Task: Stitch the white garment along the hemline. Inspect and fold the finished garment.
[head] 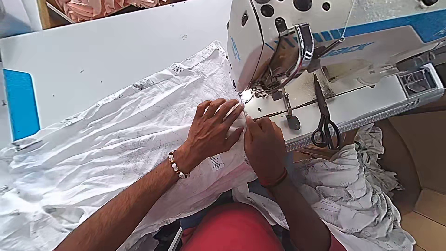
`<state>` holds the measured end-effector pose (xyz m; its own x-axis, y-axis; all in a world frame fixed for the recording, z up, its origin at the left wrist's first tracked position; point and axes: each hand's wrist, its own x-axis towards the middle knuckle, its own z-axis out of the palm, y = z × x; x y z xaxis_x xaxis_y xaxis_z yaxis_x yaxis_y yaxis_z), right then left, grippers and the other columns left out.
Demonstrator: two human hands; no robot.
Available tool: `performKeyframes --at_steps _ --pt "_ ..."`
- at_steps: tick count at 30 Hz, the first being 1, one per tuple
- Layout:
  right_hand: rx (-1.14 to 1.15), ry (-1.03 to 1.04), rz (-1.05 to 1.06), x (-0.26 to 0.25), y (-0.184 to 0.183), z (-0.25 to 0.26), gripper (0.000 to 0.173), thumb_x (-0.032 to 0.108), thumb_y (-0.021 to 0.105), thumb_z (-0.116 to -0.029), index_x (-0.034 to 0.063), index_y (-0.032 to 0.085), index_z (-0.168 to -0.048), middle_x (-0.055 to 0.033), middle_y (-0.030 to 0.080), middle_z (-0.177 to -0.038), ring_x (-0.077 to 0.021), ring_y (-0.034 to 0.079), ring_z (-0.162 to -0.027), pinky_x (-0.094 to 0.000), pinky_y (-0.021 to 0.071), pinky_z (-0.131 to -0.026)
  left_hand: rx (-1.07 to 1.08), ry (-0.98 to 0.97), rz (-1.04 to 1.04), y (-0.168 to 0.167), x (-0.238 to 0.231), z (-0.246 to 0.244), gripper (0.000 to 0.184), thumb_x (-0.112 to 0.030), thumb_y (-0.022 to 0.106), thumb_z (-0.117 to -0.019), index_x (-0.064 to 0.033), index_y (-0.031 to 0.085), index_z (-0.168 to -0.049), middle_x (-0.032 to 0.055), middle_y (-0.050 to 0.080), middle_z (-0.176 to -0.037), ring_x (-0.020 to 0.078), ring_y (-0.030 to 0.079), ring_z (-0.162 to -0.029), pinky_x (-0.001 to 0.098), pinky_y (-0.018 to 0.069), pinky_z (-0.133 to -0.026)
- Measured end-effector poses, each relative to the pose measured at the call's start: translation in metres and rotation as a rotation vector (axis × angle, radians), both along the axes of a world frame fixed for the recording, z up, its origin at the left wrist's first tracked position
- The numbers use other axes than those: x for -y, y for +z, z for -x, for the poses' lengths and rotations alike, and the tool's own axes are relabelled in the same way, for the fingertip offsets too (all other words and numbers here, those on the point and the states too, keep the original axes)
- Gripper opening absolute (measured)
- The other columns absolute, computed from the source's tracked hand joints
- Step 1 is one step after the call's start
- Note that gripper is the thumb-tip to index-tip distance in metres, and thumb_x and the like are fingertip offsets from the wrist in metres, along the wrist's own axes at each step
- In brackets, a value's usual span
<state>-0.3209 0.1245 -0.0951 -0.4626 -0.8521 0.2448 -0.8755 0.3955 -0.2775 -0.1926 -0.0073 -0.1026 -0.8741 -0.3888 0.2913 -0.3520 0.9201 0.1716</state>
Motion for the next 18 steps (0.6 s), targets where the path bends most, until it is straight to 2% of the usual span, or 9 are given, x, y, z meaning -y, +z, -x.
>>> performKeyframes --at_steps 3,6,10,14,16,18 --pt "-0.065 0.018 -0.051 -0.004 -0.001 -0.004 0.035 0.023 0.054 -0.099 0.0171 0.073 -0.127 -0.0079 0.065 -0.095 -0.025 0.061 -0.084 -0.0392 0.0473 -0.067 0.011 -0.119 -0.057 -0.002 0.006 -0.001 0.049 -0.044 0.043 -0.1039 -0.0257 0.06 -0.147 -0.0049 0.05 -0.157 0.0238 0.041 -0.147 0.0487 0.029 -0.12" --pt "-0.112 0.023 -0.082 -0.006 0.001 -0.002 0.036 0.024 0.054 -0.099 0.0173 0.073 -0.128 -0.0067 0.063 -0.091 -0.0243 0.06 -0.08 -0.0381 0.0452 -0.064 0.002 -0.149 -0.081 -0.003 0.009 0.001 0.046 -0.041 0.044 -0.1039 -0.0255 0.063 -0.143 -0.0058 0.055 -0.153 0.0239 0.041 -0.148 0.0482 0.0299 -0.121" --pt "-0.146 0.046 -0.106 -0.004 0.002 -0.001 0.036 0.023 0.053 -0.0993 0.015 0.071 -0.13 -0.0066 0.063 -0.088 -0.0237 0.06 -0.078 -0.0375 0.0439 -0.062 0.012 -0.132 -0.085 -0.002 0.01 0.002 0.046 -0.041 0.044 -0.104 -0.0277 0.063 -0.144 -0.0069 0.054 -0.154 0.0242 0.04 -0.149 0.0498 0.0284 -0.122" --pt "-0.109 0.058 -0.112 -0.006 0.003 0.001 0.039 0.022 0.053 -0.0991 0.0181 0.068 -0.134 -0.0071 0.062 -0.092 -0.0247 0.06 -0.082 -0.0381 0.0429 -0.064 0.014 -0.126 -0.09 -0.001 0.011 0.003 0.046 -0.041 0.044 -0.104 -0.0274 0.062 -0.144 -0.0059 0.053 -0.155 0.0251 0.039 -0.149 0.05 0.0276 -0.122" --pt "-0.015 0.102 0.0 -0.023 0.003 0.0 0.033 0.028 0.053 -0.1022 0.0209 0.073 -0.128 -0.0065 0.063 -0.099 -0.0233 0.059 -0.086 -0.0377 0.0455 -0.068 0.025 -0.132 -0.097 0.0 0.008 0.001 0.044 -0.04 0.044 -0.105 -0.0297 0.063 -0.143 -0.0054 0.053 -0.155 0.0269 0.038 -0.15 0.0523 0.0274 -0.122" --pt "0.069 0.178 0.13 -0.049 -0.001 -0.004 0.031 0.04 0.058 -0.1016 0.0203 0.076 -0.117 -0.0052 0.066 -0.098 -0.0214 0.061 -0.087 -0.0396 0.0473 -0.075 0.048 -0.148 -0.102 0.002 0.007 0.0 0.042 -0.039 0.043 -0.1058 -0.0324 0.064 -0.142 -0.0071 0.051 -0.156 0.0273 0.036 -0.151 0.0547 0.026 -0.123"
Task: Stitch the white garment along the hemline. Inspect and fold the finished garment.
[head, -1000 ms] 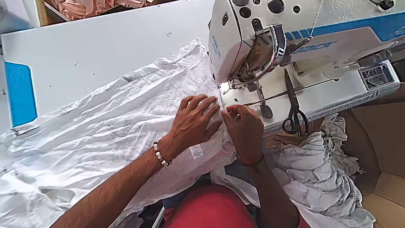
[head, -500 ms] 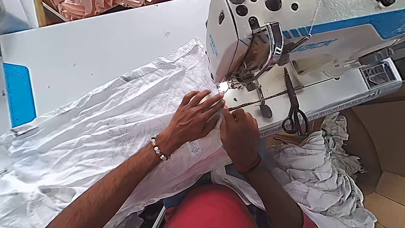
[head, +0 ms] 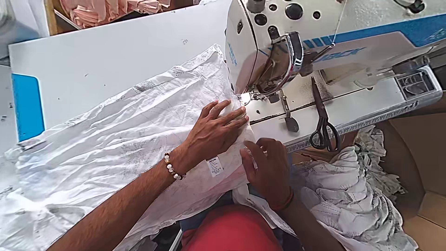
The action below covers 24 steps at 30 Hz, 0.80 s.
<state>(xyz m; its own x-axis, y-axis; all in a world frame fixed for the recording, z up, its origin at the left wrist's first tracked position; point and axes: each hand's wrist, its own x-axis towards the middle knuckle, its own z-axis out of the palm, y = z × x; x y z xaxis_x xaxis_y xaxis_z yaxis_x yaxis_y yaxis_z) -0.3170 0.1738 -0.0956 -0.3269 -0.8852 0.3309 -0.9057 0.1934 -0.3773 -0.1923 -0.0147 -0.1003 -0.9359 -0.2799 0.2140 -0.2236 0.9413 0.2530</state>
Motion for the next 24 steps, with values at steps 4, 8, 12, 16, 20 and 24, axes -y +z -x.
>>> performKeyframes --at_steps 4,8,12,16,20,24 --pt "0.014 0.048 0.025 -0.053 -0.022 0.001 0.016 0.026 0.062 -0.0962 0.0178 0.073 -0.105 0.0006 0.068 -0.083 -0.0158 0.062 -0.076 -0.037 0.0458 -0.073 -0.022 -0.005 0.009 -0.002 -0.002 -0.004 0.041 -0.038 0.046 -0.1041 -0.0333 0.066 -0.139 -0.0069 0.051 -0.156 0.0316 0.035 -0.152 0.059 0.0255 -0.122" --pt "-0.115 -0.165 0.057 -0.063 -0.006 0.027 0.013 0.016 0.059 -0.0954 0.0113 0.066 -0.086 -0.0043 0.06 -0.068 -0.0197 0.059 -0.059 -0.0343 0.0445 -0.05 -0.021 0.043 -0.001 -0.002 -0.011 0.0 0.042 -0.036 0.045 -0.1037 -0.0313 0.065 -0.141 -0.0054 0.052 -0.155 0.0332 0.036 -0.151 0.0604 0.0234 -0.122" --pt "-0.009 -0.152 -0.424 -0.041 0.032 0.034 0.013 0.016 0.063 -0.0862 0.0164 0.075 -0.091 -0.0029 0.066 -0.077 -0.0216 0.066 -0.062 -0.0415 0.0495 -0.047 -0.029 0.04 0.005 -0.003 -0.013 -0.001 0.043 -0.035 0.045 -0.1036 -0.0306 0.065 -0.141 -0.0048 0.053 -0.155 0.0326 0.036 -0.151 0.0594 0.0235 -0.122" --pt "0.164 -0.198 -0.17 0.001 0.034 0.028 0.026 0.04 0.061 -0.0991 0.0212 0.078 -0.106 0.0038 0.068 -0.083 -0.0149 0.063 -0.075 -0.0355 0.0522 -0.062 -0.059 0.013 0.0 -0.004 -0.011 -0.002 0.041 -0.034 0.047 -0.1031 -0.0315 0.067 -0.139 -0.0035 0.055 -0.154 0.0324 0.037 -0.15 0.0583 0.0242 -0.122" --pt "0.26 -0.327 -0.099 0.037 0.006 0.027 0.022 0.046 0.071 -0.0937 0.026 0.079 -0.097 0.0048 0.069 -0.087 -0.0214 0.06 -0.092 -0.0446 0.0447 -0.078 -0.072 0.004 0.001 -0.003 -0.011 -0.002 0.039 -0.032 0.048 -0.1025 -0.0327 0.068 -0.137 -0.0037 0.056 -0.152 0.0321 0.038 -0.149 0.0577 0.0256 -0.121" --pt "0.091 -0.345 -0.074 0.044 0.0 0.019 0.014 0.036 0.069 -0.0901 0.0231 0.075 -0.087 0.0035 0.069 -0.086 -0.0219 0.062 -0.09 -0.0446 0.045 -0.077 -0.049 0.041 0.017 -0.003 -0.012 -0.002 0.044 -0.036 0.045 -0.1024 -0.0288 0.066 -0.14 -0.0058 0.055 -0.152 0.03 0.039 -0.149 0.0558 0.0254 -0.121"
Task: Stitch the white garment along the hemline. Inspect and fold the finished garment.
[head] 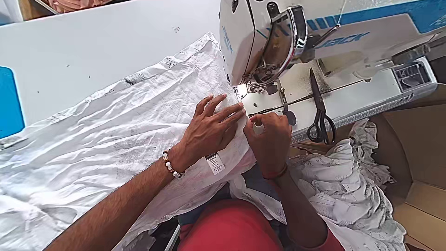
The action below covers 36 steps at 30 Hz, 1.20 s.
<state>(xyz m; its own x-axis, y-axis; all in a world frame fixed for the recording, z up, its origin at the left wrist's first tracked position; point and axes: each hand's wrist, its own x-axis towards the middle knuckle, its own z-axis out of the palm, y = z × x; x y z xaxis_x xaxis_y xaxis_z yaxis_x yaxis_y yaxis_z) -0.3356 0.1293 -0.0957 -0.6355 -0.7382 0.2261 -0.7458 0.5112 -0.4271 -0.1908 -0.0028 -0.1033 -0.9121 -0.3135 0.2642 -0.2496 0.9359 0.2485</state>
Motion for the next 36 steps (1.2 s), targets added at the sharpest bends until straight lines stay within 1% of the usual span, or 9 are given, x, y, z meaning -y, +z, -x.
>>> performKeyframes --at_steps 2,4,6,8,14,22,25,32,36 --pt "-0.148 0.058 0.04 -0.005 -0.006 -0.003 0.014 0.03 0.067 -0.0935 0.0185 0.075 -0.092 0.0003 0.068 -0.086 -0.0187 0.065 -0.076 -0.0372 0.0506 -0.062 0.012 0.016 -0.001 0.0 0.001 0.002 0.046 -0.038 0.043 -0.1029 -0.0272 0.064 -0.143 -0.0072 0.055 -0.152 0.0284 0.039 -0.149 0.0544 0.0251 -0.121" --pt "-0.188 0.14 0.083 -0.016 -0.012 -0.004 0.017 0.024 0.065 -0.0966 0.015 0.078 -0.1 -0.0017 0.065 -0.078 -0.0155 0.06 -0.058 -0.031 0.044 -0.046 0.015 0.024 -0.003 0.001 0.0 0.002 0.046 -0.039 0.044 -0.1027 -0.0264 0.064 -0.143 -0.0077 0.055 -0.152 0.0276 0.039 -0.148 0.0536 0.0255 -0.121" --pt "-0.169 0.215 0.077 -0.031 -0.013 -0.002 0.022 0.022 0.061 -0.0989 0.0151 0.079 -0.11 -0.0015 0.065 -0.067 -0.016 0.059 -0.05 -0.0323 0.0413 -0.042 0.013 0.019 -0.007 0.002 0.001 0.002 0.046 -0.038 0.044 -0.1024 -0.0264 0.065 -0.141 -0.0073 0.056 -0.152 0.0281 0.039 -0.148 0.0531 0.0262 -0.121" --pt "-0.179 0.254 0.036 -0.039 -0.013 -0.001 0.029 0.02 0.057 -0.1005 0.0168 0.078 -0.12 -0.0006 0.061 -0.059 -0.017 0.055 -0.046 -0.0339 0.0387 -0.04 -0.007 -0.012 -0.017 0.001 0.003 0.001 0.041 -0.038 0.047 -0.1021 -0.0292 0.068 -0.137 -0.0051 0.057 -0.151 0.0298 0.04 -0.147 0.0535 0.0271 -0.119" --pt "-0.2 0.294 -0.088 -0.043 -0.004 -0.002 0.038 0.019 0.052 -0.098 0.0186 0.075 -0.128 0.0008 0.052 -0.05 -0.0172 0.049 -0.04 -0.0339 0.0335 -0.038 -0.014 -0.085 -0.01 -0.002 0.007 -0.001 0.036 -0.036 0.052 -0.1012 -0.0385 0.07 -0.132 -0.0017 0.055 -0.152 0.0332 0.039 -0.146 0.0556 0.0305 -0.116" --pt "-0.213 0.326 -0.195 -0.009 0.005 0.012 0.044 0.022 0.051 -0.0992 0.0252 0.067 -0.14 0.0004 0.05 -0.051 -0.0201 0.05 -0.042 -0.035 0.0323 -0.04 -0.021 -0.031 0.018 -0.001 0.03 0.007 0.037 -0.04 0.049 -0.1022 -0.0345 0.071 -0.132 0.0016 0.058 -0.148 0.0325 0.042 -0.142 0.0526 0.0297 -0.114" --pt "-0.208 0.338 -0.224 0.009 0.012 0.016 0.042 0.023 0.051 -0.1007 0.0256 0.067 -0.14 0.0 0.051 -0.051 -0.0202 0.05 -0.042 -0.0353 0.0326 -0.04 -0.043 -0.055 0.041 -0.001 0.051 0.009 0.037 -0.039 0.049 -0.1024 -0.0335 0.071 -0.132 0.0049 0.063 -0.137 0.0318 0.047 -0.134 0.0518 0.0305 -0.111" --pt "-0.204 0.276 -0.254 0.041 0.014 0.012 0.04 0.025 0.049 -0.1035 0.025 0.067 -0.139 -0.0024 0.053 -0.053 -0.0224 0.053 -0.044 -0.0373 0.0351 -0.04 -0.071 -0.214 0.149 0.006 0.111 0.014 0.031 -0.037 0.051 -0.1037 -0.0343 0.075 -0.123 0.003 0.068 -0.13 0.0315 0.049 -0.132 0.0515 0.0314 -0.108" --pt "-0.201 0.225 -0.189 0.047 0.007 0.007 0.04 0.025 0.051 -0.1028 0.0232 0.065 -0.141 -0.0034 0.055 -0.054 -0.0236 0.055 -0.046 -0.0383 0.0365 -0.042 0.082 0.064 0.195 0.033 0.064 0.014 0.027 -0.025 0.051 -0.1043 -0.0253 0.074 -0.119 0.0077 0.064 -0.134 0.0353 0.049 -0.134 0.0547 0.0341 -0.11"
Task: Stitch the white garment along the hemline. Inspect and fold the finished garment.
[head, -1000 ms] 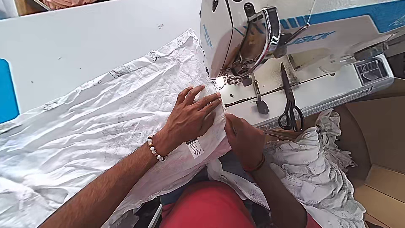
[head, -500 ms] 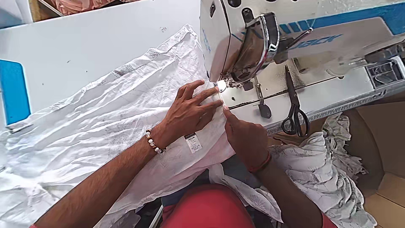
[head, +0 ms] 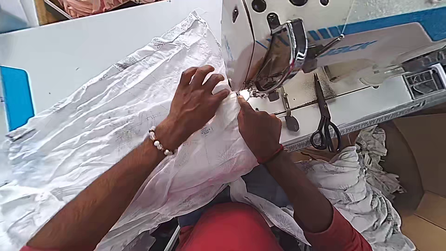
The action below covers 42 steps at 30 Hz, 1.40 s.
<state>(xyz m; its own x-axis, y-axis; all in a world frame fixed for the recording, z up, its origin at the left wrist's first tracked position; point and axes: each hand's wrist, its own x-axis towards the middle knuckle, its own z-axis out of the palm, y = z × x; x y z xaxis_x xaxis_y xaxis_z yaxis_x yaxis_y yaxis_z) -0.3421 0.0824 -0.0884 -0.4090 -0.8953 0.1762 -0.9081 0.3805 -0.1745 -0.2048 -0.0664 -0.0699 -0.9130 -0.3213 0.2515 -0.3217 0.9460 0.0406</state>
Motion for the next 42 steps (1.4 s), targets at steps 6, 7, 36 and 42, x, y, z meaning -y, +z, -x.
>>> performKeyframes --at_steps 6,7,36,42 --pt "0.131 -0.085 0.193 -0.009 -0.008 0.001 0.025 0.022 0.056 -0.1021 0.0149 0.072 -0.119 -0.0041 0.067 -0.07 -0.0224 0.061 -0.052 -0.0403 0.0418 -0.043 -0.255 0.131 -0.516 -0.029 -0.069 -0.018 0.028 -0.025 0.052 -0.0979 -0.0084 0.069 -0.112 0.0033 0.06 -0.145 0.0224 0.05 -0.139 0.0431 0.0385 -0.115" --pt "0.161 -0.087 0.193 -0.011 -0.007 0.003 0.025 0.022 0.056 -0.1022 0.015 0.073 -0.118 -0.0045 0.069 -0.071 -0.0229 0.062 -0.053 -0.0415 0.0429 -0.043 -0.208 0.082 -0.451 -0.031 -0.057 -0.022 0.028 -0.028 0.05 -0.0995 -0.0097 0.069 -0.11 0.0015 0.058 -0.148 0.0221 0.049 -0.14 0.0444 0.0383 -0.114" --pt "-0.013 0.017 -0.027 -0.057 -0.025 -0.033 0.071 0.071 0.033 -0.0997 0.0329 0.039 -0.16 -0.0042 0.034 -0.167 -0.0333 0.027 -0.154 -0.0664 0.0203 -0.119 0.184 0.579 -0.216 -0.022 0.092 -0.173 0.077 -0.075 0.028 -0.0994 -0.0242 0.045 -0.155 0.0074 0.046 -0.159 0.0371 0.036 -0.15 0.068 0.0252 -0.117" --pt "0.094 0.02 0.093 -0.054 -0.019 -0.026 0.058 0.064 0.041 -0.1023 0.0308 0.059 -0.146 -0.0009 0.052 -0.155 -0.0308 0.041 -0.145 -0.0603 0.031 -0.114 -0.361 0.332 -0.458 0.012 -0.028 -0.019 0.026 -0.011 0.054 -0.0987 -0.0076 0.069 -0.119 0.0061 0.066 -0.133 0.0241 0.054 -0.135 0.0437 0.0433 -0.113"
